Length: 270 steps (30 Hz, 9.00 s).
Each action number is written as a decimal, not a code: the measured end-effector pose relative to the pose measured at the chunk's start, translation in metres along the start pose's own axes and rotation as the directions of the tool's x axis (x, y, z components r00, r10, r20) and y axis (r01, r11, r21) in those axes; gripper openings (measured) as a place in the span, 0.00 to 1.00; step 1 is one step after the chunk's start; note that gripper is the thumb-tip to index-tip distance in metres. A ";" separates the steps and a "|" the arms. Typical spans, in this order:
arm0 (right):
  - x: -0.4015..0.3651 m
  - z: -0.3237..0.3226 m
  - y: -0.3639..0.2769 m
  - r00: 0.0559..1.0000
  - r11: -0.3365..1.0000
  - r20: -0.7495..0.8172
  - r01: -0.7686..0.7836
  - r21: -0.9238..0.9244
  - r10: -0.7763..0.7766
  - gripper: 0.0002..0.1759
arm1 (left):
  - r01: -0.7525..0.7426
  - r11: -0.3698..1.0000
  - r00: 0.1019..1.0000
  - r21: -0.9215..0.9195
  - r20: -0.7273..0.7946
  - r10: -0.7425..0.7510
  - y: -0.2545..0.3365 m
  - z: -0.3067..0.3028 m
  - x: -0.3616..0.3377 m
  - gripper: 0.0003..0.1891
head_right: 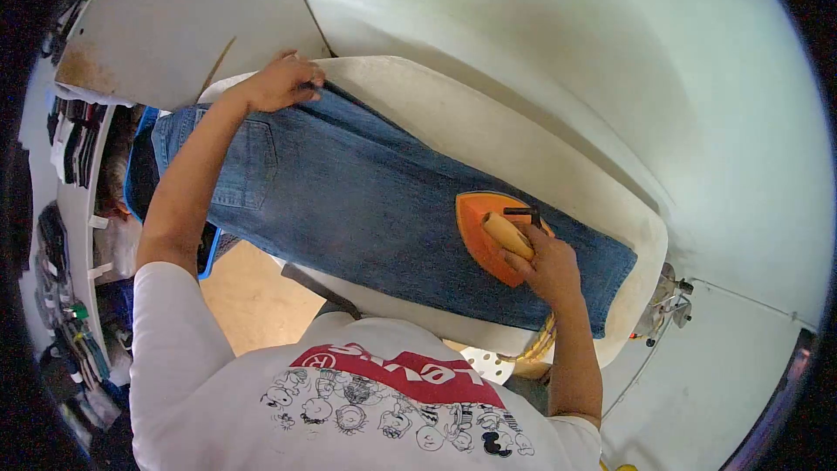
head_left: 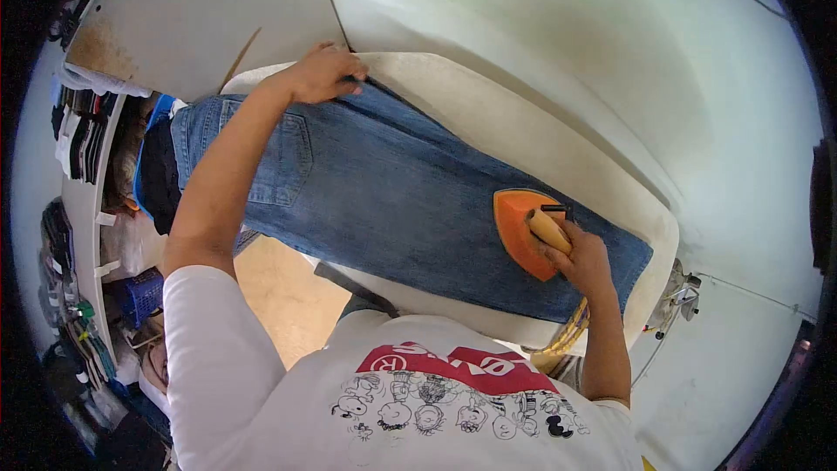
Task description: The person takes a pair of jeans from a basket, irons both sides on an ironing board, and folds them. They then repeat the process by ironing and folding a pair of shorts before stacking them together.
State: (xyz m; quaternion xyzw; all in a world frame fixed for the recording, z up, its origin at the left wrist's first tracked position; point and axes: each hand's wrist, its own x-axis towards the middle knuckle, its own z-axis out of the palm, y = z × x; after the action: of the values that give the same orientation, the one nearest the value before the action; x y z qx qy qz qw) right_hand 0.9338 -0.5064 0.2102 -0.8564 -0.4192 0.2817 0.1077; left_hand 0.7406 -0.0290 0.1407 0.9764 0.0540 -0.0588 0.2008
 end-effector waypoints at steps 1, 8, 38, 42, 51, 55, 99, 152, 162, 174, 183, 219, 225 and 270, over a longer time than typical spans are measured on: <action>0.003 0.001 -0.006 0.999 0.999 -0.006 -0.039 0.007 0.039 0.28 | -0.001 1.000 0.998 0.006 -0.058 0.001 0.001 -0.003 0.006 0.08; 0.059 0.032 -0.092 0.992 0.997 -0.102 -0.070 -0.012 0.068 0.28 | 0.063 0.997 0.996 -0.050 0.070 -0.060 -0.025 -0.003 0.035 0.11; -0.115 -0.016 0.175 0.712 0.668 -0.273 -0.359 0.652 0.648 0.23 | -0.070 0.994 0.959 0.081 -0.270 0.089 0.040 0.002 0.036 0.02; -0.063 -0.011 0.101 0.914 0.852 -0.130 -0.297 0.430 0.384 0.25 | -0.021 0.999 0.968 0.041 -0.250 0.031 0.035 -0.001 0.043 0.02; 0.126 0.040 -0.138 0.981 0.984 -0.087 0.168 -0.053 -0.172 0.29 | 0.084 0.995 0.969 0.045 -0.236 -0.071 0.032 0.002 0.029 0.05; 0.175 0.039 -0.216 0.972 0.966 -0.002 0.235 -0.104 -0.237 0.29 | 0.131 0.951 0.744 -0.279 -0.607 -0.280 0.015 -0.005 -0.046 0.08; -0.003 0.096 -0.179 0.958 0.973 0.172 0.219 0.075 -0.229 0.28 | -0.407 -0.088 0.078 -0.909 0.061 -0.995 -0.073 0.160 -0.327 0.21; -0.250 -0.093 0.266 0.433 0.318 -0.440 0.326 0.890 0.787 0.27 | -0.373 0.484 -0.082 -0.792 -0.492 -0.867 -0.056 -0.067 -0.237 0.23; -0.290 -0.082 0.309 0.377 0.101 -0.264 0.400 0.911 0.888 0.18 | -0.083 0.184 0.580 -0.979 -0.197 -0.790 -0.095 -0.156 -0.298 0.23; -0.194 0.110 0.297 0.515 0.862 -0.737 -0.474 0.181 0.438 0.39 | 0.369 0.673 0.501 -0.641 -0.472 -0.725 0.083 0.047 -0.161 0.32; -0.196 0.071 0.254 0.507 0.650 -0.597 -0.760 0.031 0.621 0.40 | 0.266 0.142 0.420 -0.953 -0.018 -0.907 0.166 0.157 -0.218 0.21; -0.077 0.078 -0.049 0.997 0.992 0.058 -0.038 -0.119 0.045 0.31 | 0.041 0.294 0.507 -0.955 -0.234 -0.829 0.166 0.188 -0.239 0.05; -0.007 0.058 -0.026 0.993 0.968 -0.087 -0.099 -0.232 0.081 0.26 | -0.010 0.239 0.550 -0.971 -0.205 -0.810 0.160 0.195 -0.243 0.05; -0.157 0.037 0.216 0.422 0.620 -0.494 -0.700 0.355 0.760 0.28 | 0.455 0.886 0.891 0.086 -0.053 -0.452 0.085 0.084 -0.041 0.43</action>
State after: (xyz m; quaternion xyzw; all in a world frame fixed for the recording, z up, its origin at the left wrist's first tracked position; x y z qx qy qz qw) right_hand 0.9776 -0.7657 0.1507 -0.9872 0.0656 0.0314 0.1422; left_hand 0.7033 -0.1435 0.1026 0.9461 0.2806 -0.0913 0.1335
